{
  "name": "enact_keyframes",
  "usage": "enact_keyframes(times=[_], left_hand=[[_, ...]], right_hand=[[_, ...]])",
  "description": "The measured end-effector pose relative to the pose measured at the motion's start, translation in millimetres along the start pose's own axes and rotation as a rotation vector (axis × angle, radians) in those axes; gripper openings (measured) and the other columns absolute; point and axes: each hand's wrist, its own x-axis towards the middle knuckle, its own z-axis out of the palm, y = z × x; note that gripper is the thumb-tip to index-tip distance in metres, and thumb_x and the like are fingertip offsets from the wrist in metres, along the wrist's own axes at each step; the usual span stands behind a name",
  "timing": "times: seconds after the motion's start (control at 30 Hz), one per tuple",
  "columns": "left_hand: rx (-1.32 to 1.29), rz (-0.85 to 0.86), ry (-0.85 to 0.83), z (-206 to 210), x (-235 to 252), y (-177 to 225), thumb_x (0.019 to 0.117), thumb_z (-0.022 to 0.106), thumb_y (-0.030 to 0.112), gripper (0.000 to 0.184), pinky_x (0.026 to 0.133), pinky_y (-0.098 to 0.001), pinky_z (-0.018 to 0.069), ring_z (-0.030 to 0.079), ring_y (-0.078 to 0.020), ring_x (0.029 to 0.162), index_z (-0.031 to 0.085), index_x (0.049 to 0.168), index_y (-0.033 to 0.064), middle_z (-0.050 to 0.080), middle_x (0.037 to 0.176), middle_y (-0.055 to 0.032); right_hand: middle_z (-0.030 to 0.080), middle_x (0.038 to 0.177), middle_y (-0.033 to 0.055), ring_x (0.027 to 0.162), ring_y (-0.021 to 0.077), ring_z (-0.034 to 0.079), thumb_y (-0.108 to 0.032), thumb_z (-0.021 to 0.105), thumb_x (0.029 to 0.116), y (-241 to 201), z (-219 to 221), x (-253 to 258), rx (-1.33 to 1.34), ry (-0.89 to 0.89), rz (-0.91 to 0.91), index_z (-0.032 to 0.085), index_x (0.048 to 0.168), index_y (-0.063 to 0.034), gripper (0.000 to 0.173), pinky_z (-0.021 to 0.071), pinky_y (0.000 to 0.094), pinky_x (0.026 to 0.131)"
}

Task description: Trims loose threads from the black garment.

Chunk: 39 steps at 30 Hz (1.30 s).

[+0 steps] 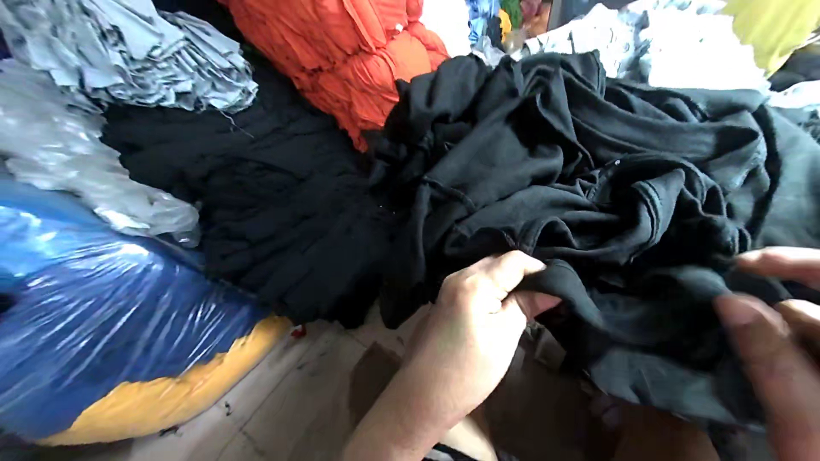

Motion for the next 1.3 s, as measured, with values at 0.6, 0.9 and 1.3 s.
enact_keyframes(times=[0.6,0.9,1.3], left_hand=[[0.825,0.121,0.396,28.0,-13.3,-14.1,0.0732,0.071,0.006,0.042,0.067,-0.0391,0.0546,0.068,-0.0302,0.085,0.075,0.113,0.0173,0.068,0.102,-0.0161],[0.379,0.111,0.373,33.2,-55.1,3.4,0.0976,0.066,0.014,0.017,0.08,-0.0208,0.0511,0.062,-0.0155,0.088,0.068,0.114,0.0105,0.062,0.097,-0.0106],[0.601,0.09,0.494,55.5,-2.5,-20.5,0.0813,0.07,0.019,0.032,0.064,-0.0342,0.0575,0.069,-0.0263,0.077,0.074,0.11,0.0039,0.069,0.094,-0.0171]], right_hand=[[0.068,0.08,-0.0063,0.076,-0.0089,0.06,-0.02,0.056,0.0878,12.6,79.2,37.3,0.092,-0.212,-0.115,0.07,0.097,-0.0107,0.019,0.0476,0.0113,0.068],[0.065,0.077,-0.0177,0.07,-0.0143,0.059,-0.014,0.061,0.0875,6.1,74.1,48.8,0.27,-0.169,0.048,0.07,0.093,-0.0179,0.011,0.0481,0.005,0.062],[0.059,0.08,-0.016,0.078,-0.0158,0.053,-0.033,0.056,0.1048,25.7,58.5,47.8,0.488,-0.39,-0.231,0.067,0.092,-0.019,0.022,0.0433,0.0024,0.07]])
